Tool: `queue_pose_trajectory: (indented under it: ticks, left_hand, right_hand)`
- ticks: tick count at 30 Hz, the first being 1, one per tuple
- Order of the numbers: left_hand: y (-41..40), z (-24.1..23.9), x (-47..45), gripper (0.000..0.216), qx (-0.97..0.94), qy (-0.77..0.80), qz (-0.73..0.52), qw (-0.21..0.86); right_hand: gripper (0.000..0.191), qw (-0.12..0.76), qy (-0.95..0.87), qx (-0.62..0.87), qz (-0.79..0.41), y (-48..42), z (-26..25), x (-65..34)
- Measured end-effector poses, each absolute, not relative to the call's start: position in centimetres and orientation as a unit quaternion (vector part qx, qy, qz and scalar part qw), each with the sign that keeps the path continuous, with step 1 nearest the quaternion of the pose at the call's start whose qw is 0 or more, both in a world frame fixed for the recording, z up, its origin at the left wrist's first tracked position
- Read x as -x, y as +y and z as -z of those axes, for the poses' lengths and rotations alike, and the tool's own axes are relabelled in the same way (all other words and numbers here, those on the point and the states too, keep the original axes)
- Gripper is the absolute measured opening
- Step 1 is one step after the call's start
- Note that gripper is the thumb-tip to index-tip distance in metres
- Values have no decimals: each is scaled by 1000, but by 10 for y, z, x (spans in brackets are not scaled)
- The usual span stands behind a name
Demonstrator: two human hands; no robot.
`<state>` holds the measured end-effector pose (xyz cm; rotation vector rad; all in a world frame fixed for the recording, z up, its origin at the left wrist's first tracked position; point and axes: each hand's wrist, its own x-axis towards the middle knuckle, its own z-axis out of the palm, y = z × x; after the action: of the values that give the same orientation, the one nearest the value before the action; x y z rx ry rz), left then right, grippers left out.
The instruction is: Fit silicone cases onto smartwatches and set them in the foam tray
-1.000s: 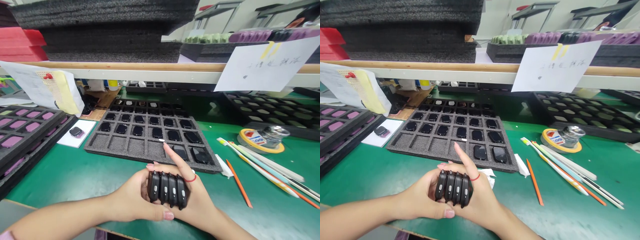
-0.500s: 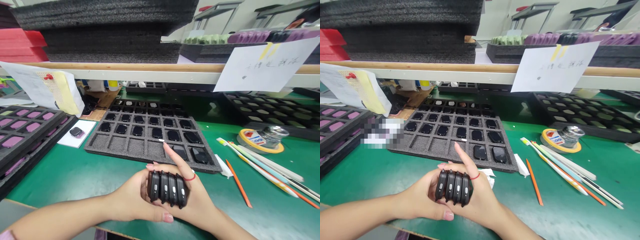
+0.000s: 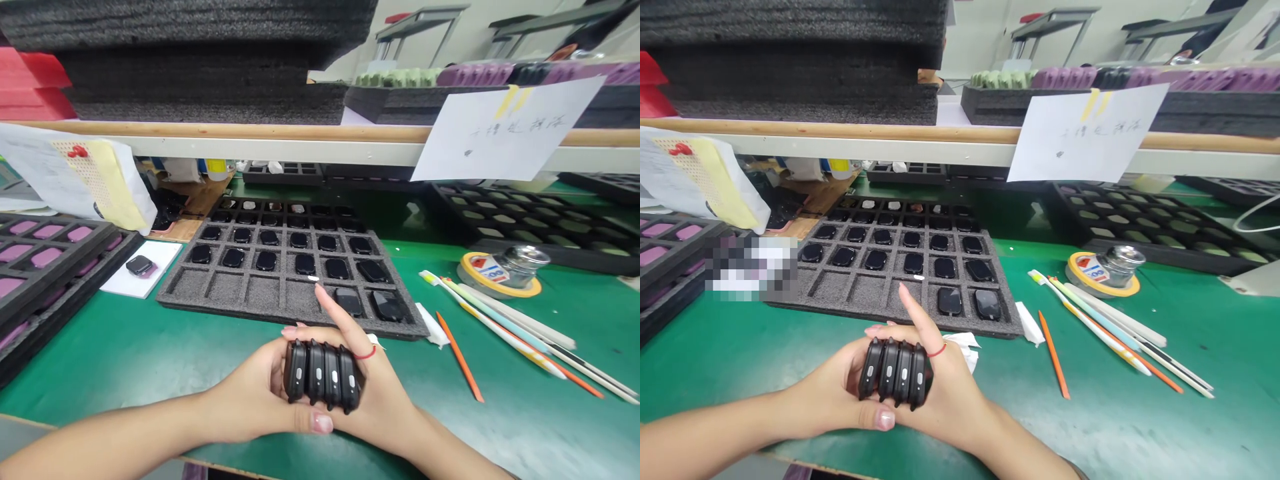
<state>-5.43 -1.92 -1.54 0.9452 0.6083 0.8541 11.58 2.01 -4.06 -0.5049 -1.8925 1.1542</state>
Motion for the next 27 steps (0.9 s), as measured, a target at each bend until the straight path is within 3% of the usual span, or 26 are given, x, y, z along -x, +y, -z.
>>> queue_pose_trajectory:
  ticks: [10,16,22,27]
  left_hand:
    - [-21,24,51,44,-462,370,-413,692]
    - [-20,24,48,39,-501,378,-417,657]
    - [-21,21,43,29,-445,371,-436,689]
    - [-26,21,44,57,-423,400,-415,700]
  right_hand:
    - [103,415,-781,190,-427,22,47,-115]
    - [100,426,-781,189,-416,18,46,-110]
    - [100,414,-796,202,-393,15,48,-106]
    - [95,422,-766,183,-449,19,49,-106]
